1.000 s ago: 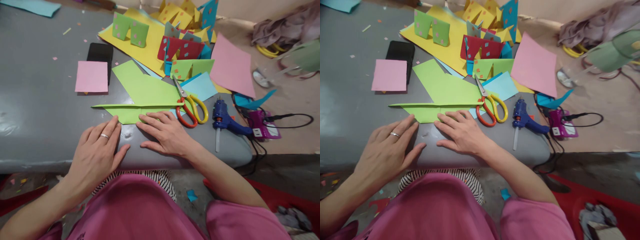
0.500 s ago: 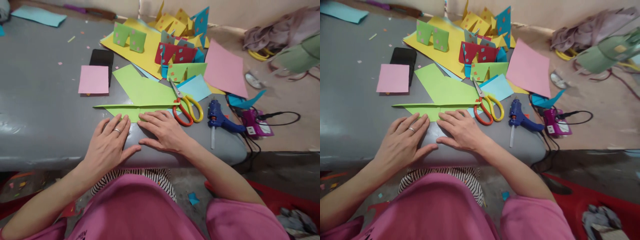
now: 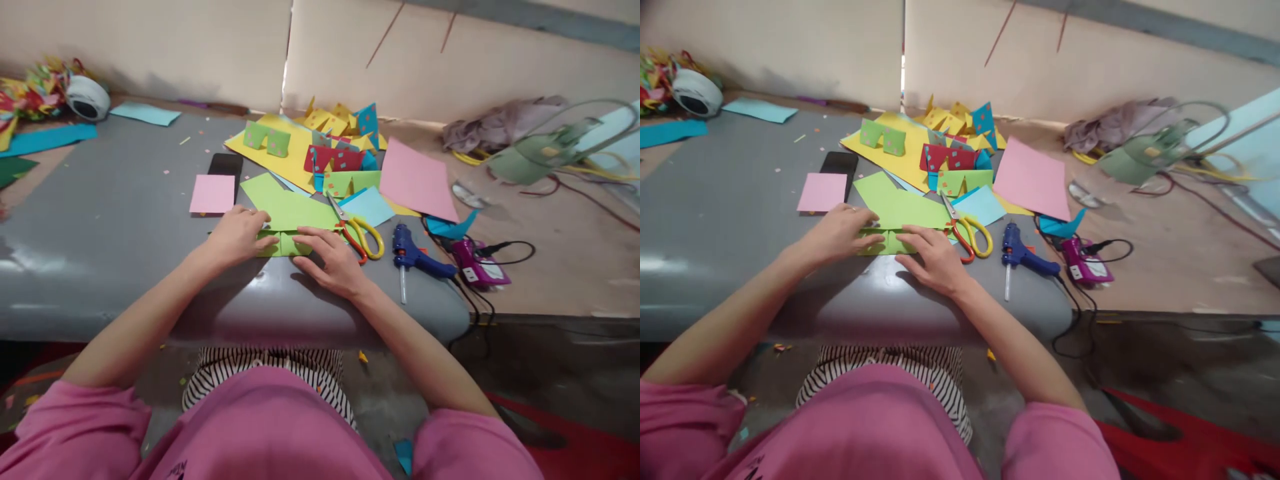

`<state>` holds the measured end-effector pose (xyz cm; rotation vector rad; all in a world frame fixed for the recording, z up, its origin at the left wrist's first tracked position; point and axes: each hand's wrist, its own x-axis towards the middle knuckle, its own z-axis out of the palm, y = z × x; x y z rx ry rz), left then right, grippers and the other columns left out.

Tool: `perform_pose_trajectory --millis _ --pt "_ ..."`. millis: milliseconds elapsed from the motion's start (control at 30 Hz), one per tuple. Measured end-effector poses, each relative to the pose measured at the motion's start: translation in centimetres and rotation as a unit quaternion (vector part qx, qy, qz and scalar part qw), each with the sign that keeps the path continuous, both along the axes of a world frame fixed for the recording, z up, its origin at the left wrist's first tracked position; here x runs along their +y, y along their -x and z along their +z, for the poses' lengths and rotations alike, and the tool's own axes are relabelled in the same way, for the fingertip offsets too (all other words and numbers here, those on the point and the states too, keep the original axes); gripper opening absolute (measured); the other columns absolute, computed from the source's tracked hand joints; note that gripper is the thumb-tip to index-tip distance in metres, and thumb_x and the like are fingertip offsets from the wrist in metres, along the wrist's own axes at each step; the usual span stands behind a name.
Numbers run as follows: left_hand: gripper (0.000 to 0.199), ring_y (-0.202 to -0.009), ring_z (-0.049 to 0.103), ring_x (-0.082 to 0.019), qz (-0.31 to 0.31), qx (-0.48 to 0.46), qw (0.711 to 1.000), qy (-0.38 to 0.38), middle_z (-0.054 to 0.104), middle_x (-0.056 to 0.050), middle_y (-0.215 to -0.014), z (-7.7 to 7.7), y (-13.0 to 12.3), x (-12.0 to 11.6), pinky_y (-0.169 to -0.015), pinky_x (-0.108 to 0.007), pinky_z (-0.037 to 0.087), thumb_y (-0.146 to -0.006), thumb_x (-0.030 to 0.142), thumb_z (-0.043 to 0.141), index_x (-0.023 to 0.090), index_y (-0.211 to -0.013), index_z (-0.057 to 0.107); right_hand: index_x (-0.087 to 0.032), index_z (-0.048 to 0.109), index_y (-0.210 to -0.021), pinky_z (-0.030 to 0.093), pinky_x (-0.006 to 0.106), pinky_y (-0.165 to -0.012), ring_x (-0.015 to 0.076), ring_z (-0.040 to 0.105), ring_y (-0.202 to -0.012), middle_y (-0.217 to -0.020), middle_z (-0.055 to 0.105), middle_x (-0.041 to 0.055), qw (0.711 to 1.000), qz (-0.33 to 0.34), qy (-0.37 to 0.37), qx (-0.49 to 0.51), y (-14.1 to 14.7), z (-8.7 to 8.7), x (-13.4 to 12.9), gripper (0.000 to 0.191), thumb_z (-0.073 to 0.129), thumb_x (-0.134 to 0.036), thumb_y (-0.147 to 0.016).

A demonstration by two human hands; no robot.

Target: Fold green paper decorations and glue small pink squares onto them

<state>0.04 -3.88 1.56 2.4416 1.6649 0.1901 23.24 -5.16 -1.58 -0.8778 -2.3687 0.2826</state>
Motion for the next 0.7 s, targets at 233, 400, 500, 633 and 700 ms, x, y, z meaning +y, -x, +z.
perform_pose_trajectory --millis 233,400,500,633,700 --pt "0.024 -0.079 0.064 -0.026 0.012 -0.038 0.992 0.124 0.070 -0.009 -0.084 0.3 0.8 1.6 -0.070 -0.033 0.043 -0.079 0.040 0.064 0.017 -0.085 0.065 -0.023 0.061 -0.120 0.053 0.046 -0.096 0.0245 0.065 -0.108 -0.124 0.065 0.0115 0.993 -0.071 0.053 0.079 0.0 -0.2 0.0 0.029 0.057 -0.039 -0.096" --pt "0.029 -0.068 0.061 -0.016 0.072 -0.374 0.890 0.250 0.065 0.000 -0.082 1.7 2.8 0.6 -0.061 -0.026 0.043 -0.075 0.046 0.067 0.021 -0.087 0.057 -0.021 0.059 -0.093 0.053 0.032 -0.062 0.0173 0.064 -0.070 -0.092 0.067 0.0067 0.936 -0.182 0.247 0.171 0.2 1.0 0.5 0.035 0.062 -0.055 -0.088" --pt "0.039 -0.068 0.063 -0.014 0.100 -0.542 0.775 0.309 0.066 0.002 -0.083 1.8 2.4 -0.2 -0.064 -0.027 0.048 -0.068 0.041 0.077 0.023 -0.091 0.052 -0.021 0.060 -0.095 0.049 0.027 -0.055 0.0157 0.065 -0.070 -0.090 0.069 0.0059 0.891 -0.122 0.392 0.194 0.7 2.0 0.8 0.038 0.059 -0.058 -0.088" --pt "0.043 -0.068 0.064 -0.013 0.100 -0.593 0.733 0.317 0.066 0.003 -0.084 1.3 0.6 -1.0 -0.066 -0.027 0.050 -0.066 0.036 0.082 0.022 -0.091 0.050 -0.021 0.062 -0.098 0.047 0.024 -0.056 0.0125 0.063 -0.068 -0.087 0.069 0.0028 0.870 -0.064 0.416 0.257 1.9 3.0 0.7 0.040 0.064 -0.059 -0.085" --pt "0.042 -0.071 0.064 -0.013 0.080 -0.597 0.736 0.310 0.066 0.003 -0.085 1.1 0.0 -1.5 -0.068 -0.027 0.051 -0.067 0.038 0.082 0.022 -0.091 0.052 -0.021 0.062 -0.091 0.045 0.023 -0.054 0.0105 0.059 -0.062 -0.077 0.066 -0.0003 0.869 -0.053 0.395 0.293 2.3 3.2 0.7 0.040 0.068 -0.059 -0.082"
